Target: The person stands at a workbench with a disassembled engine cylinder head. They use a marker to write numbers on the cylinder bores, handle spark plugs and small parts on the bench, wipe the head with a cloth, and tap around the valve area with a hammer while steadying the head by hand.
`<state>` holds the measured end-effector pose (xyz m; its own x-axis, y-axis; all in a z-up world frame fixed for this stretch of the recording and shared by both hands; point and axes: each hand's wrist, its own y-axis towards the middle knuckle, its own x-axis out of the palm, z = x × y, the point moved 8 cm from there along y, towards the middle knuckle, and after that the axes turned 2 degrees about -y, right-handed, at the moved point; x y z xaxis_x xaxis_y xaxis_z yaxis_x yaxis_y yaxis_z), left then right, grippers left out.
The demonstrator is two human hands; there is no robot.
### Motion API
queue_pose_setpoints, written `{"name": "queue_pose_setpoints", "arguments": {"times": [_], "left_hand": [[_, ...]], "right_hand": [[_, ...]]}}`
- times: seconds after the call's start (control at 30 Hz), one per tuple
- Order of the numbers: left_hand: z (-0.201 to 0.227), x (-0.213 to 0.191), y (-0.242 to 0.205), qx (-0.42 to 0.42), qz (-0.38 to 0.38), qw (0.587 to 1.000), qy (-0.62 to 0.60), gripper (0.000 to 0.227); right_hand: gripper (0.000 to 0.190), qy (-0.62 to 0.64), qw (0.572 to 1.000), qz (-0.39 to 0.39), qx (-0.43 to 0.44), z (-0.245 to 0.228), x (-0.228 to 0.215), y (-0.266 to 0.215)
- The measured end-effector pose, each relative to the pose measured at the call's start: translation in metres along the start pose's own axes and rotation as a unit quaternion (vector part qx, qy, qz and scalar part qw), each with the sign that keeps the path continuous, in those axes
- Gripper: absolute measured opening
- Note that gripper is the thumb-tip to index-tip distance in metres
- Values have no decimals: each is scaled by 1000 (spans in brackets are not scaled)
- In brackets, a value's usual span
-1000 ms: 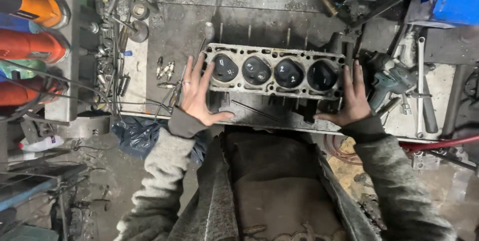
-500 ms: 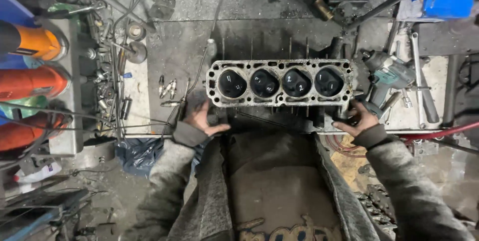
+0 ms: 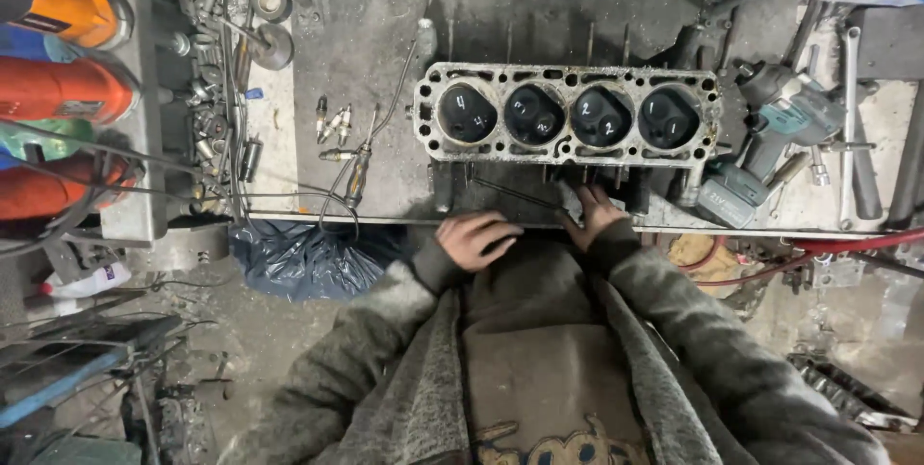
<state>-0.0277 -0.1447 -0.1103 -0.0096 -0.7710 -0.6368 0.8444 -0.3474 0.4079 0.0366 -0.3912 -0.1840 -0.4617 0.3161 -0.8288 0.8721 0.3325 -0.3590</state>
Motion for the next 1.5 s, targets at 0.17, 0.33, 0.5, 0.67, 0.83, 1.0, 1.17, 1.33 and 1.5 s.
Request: {"name": "queue_pose_setpoints", "arguments": {"times": [0.17,0.33,0.5,0.67,0.83,1.0,1.17,1.33,1.5], "left_hand": [[-40,86,21,6,-135,980,148,28],[-73,120,21,-14,-186,957,224,18],[-76,127,21,-4,-203,949,240,14],[-71,126,-2,-22,-161,971,175,31],[-24,44,-11,-110,-130,984,55,36],[24,-101,-20,-238,-77,967,-55,27],[-27,-183,-99,-333,191,923,1,17],[-144,-202,-139,-418,207,877,116,21],[-268,-197,-175,-482,205,824,213,23]], "right_hand": [[76,-81,965,249,17,43,70,80],[66,-44,962,266,35,34,58,73],[54,307,946,90,59,20,12,19],[53,620,771,-73,126,59,36,-59],[49,586,784,-91,184,45,28,-111],[47,583,785,-115,175,15,38,-102],[46,428,901,-71,-26,-35,29,-64],[41,299,923,-83,-226,-181,-38,-43],[40,223,884,-72,-404,-279,-40,-13]]}}
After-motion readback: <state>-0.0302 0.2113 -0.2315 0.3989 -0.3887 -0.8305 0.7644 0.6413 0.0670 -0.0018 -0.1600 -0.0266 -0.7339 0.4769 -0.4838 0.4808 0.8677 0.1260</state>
